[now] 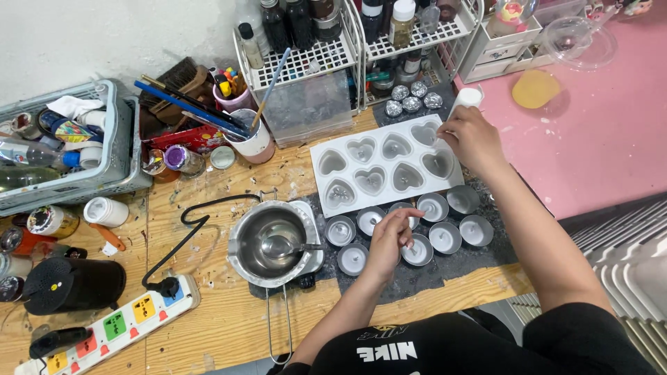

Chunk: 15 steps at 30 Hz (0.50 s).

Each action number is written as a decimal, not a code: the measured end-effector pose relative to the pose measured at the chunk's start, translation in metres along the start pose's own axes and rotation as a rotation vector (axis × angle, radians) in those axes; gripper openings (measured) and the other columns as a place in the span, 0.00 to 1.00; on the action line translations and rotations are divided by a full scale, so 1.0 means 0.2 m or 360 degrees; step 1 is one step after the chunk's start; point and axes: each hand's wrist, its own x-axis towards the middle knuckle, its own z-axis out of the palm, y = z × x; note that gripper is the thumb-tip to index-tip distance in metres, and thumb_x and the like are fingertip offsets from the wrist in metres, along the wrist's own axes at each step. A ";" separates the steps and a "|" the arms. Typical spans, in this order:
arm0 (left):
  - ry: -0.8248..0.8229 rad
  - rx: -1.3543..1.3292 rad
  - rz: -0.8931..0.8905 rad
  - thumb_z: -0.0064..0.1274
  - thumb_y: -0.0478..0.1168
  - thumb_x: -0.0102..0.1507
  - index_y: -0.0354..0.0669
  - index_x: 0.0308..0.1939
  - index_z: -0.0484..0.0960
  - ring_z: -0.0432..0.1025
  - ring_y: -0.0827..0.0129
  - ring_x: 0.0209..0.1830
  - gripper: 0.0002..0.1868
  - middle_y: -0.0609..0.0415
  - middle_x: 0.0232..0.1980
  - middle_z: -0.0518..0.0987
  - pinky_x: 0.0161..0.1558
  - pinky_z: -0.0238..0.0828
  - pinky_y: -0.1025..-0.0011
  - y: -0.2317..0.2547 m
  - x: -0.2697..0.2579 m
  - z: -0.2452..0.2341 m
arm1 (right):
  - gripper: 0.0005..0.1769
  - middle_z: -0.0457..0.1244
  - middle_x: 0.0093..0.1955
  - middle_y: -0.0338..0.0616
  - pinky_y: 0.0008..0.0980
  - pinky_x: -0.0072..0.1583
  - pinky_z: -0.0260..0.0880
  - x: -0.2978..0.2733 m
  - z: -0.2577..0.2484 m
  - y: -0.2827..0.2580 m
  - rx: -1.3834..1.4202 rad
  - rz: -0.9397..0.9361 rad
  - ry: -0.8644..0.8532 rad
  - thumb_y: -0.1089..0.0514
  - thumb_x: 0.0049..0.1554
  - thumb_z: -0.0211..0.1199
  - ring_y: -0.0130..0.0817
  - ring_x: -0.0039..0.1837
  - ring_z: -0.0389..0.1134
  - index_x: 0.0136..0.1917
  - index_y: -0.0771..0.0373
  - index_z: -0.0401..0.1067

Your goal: Placing wicks and metal bases into small candle cups at a workbench.

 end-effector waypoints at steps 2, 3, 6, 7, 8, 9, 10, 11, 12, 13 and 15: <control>0.0026 -0.0114 -0.0049 0.38 0.45 0.74 0.32 0.50 0.79 0.54 0.82 0.27 0.19 0.66 0.30 0.56 0.32 0.56 0.78 0.01 0.00 0.00 | 0.05 0.65 0.49 0.39 0.41 0.53 0.70 0.04 0.07 0.03 -0.0048 -0.0016 -0.0039 0.56 0.54 0.71 0.41 0.58 0.66 0.45 0.55 0.81; 0.0053 -0.0227 -0.0100 0.37 0.46 0.74 0.32 0.48 0.78 0.54 0.81 0.26 0.20 0.65 0.30 0.55 0.31 0.56 0.78 0.02 0.00 0.00 | 0.04 0.65 0.49 0.39 0.41 0.53 0.71 0.06 0.11 0.05 -0.0096 -0.0030 -0.0080 0.56 0.54 0.71 0.41 0.58 0.66 0.44 0.55 0.81; 0.0068 -0.0363 -0.0185 0.37 0.47 0.74 0.34 0.47 0.76 0.54 0.81 0.27 0.19 0.65 0.30 0.55 0.31 0.55 0.78 0.02 0.00 0.00 | 0.05 0.65 0.49 0.37 0.40 0.53 0.72 0.11 0.20 0.09 -0.0191 -0.0102 -0.0133 0.56 0.52 0.71 0.40 0.58 0.66 0.43 0.56 0.81; 0.0069 -0.0362 -0.0185 0.37 0.47 0.74 0.34 0.47 0.76 0.54 0.81 0.27 0.19 0.65 0.30 0.55 0.31 0.55 0.78 0.02 0.00 -0.01 | 0.05 0.65 0.49 0.37 0.40 0.53 0.72 0.12 0.22 0.09 -0.0189 -0.0102 -0.0132 0.56 0.52 0.71 0.40 0.58 0.66 0.43 0.56 0.81; 0.0065 -0.0374 -0.0207 0.37 0.47 0.74 0.35 0.47 0.76 0.54 0.81 0.27 0.18 0.65 0.30 0.55 0.31 0.54 0.78 0.02 0.00 -0.01 | 0.05 0.65 0.49 0.36 0.40 0.53 0.72 0.13 0.23 0.10 -0.0238 -0.0122 -0.0164 0.55 0.51 0.71 0.40 0.58 0.65 0.42 0.55 0.81; 0.0061 -0.0385 -0.0229 0.38 0.47 0.74 0.36 0.46 0.75 0.54 0.81 0.26 0.18 0.65 0.30 0.55 0.30 0.53 0.78 0.02 0.00 -0.01 | 0.04 0.65 0.49 0.36 0.40 0.53 0.72 0.14 0.24 0.10 -0.0286 -0.0142 -0.0196 0.55 0.51 0.71 0.40 0.58 0.65 0.42 0.55 0.81; 0.0062 -0.0386 -0.0231 0.38 0.47 0.74 0.36 0.46 0.75 0.54 0.81 0.26 0.18 0.65 0.30 0.55 0.30 0.53 0.78 0.02 0.00 -0.01 | 0.04 0.65 0.49 0.36 0.40 0.53 0.72 0.14 0.24 0.10 -0.0285 -0.0141 -0.0198 0.55 0.51 0.71 0.40 0.58 0.65 0.42 0.55 0.81; 0.0062 -0.0380 -0.0243 0.38 0.48 0.74 0.36 0.46 0.75 0.54 0.80 0.27 0.18 0.65 0.30 0.55 0.30 0.54 0.78 0.03 0.00 -0.01 | 0.04 0.65 0.49 0.36 0.39 0.53 0.72 0.14 0.24 0.09 -0.0313 -0.0150 -0.0219 0.55 0.51 0.70 0.39 0.58 0.65 0.41 0.55 0.82; 0.0060 -0.0374 -0.0253 0.38 0.48 0.74 0.37 0.47 0.75 0.54 0.80 0.27 0.18 0.65 0.31 0.56 0.31 0.54 0.78 0.03 0.00 -0.01 | 0.04 0.65 0.48 0.35 0.39 0.53 0.72 0.15 0.24 0.08 -0.0343 -0.0161 -0.0238 0.55 0.52 0.70 0.39 0.58 0.65 0.41 0.55 0.82; 0.0061 -0.0374 -0.0253 0.38 0.48 0.74 0.37 0.47 0.75 0.54 0.80 0.27 0.18 0.65 0.31 0.56 0.31 0.54 0.78 0.03 0.00 -0.01 | 0.04 0.65 0.48 0.35 0.39 0.53 0.72 0.15 0.25 0.08 -0.0342 -0.0162 -0.0239 0.55 0.52 0.70 0.39 0.58 0.65 0.41 0.55 0.82; 0.0075 -0.0373 -0.0266 0.38 0.48 0.74 0.36 0.46 0.75 0.54 0.80 0.27 0.18 0.65 0.30 0.55 0.30 0.54 0.78 0.04 0.00 -0.01 | 0.04 0.65 0.49 0.35 0.39 0.53 0.72 0.16 0.25 0.08 -0.0367 -0.0193 -0.0234 0.55 0.51 0.70 0.38 0.58 0.65 0.41 0.55 0.82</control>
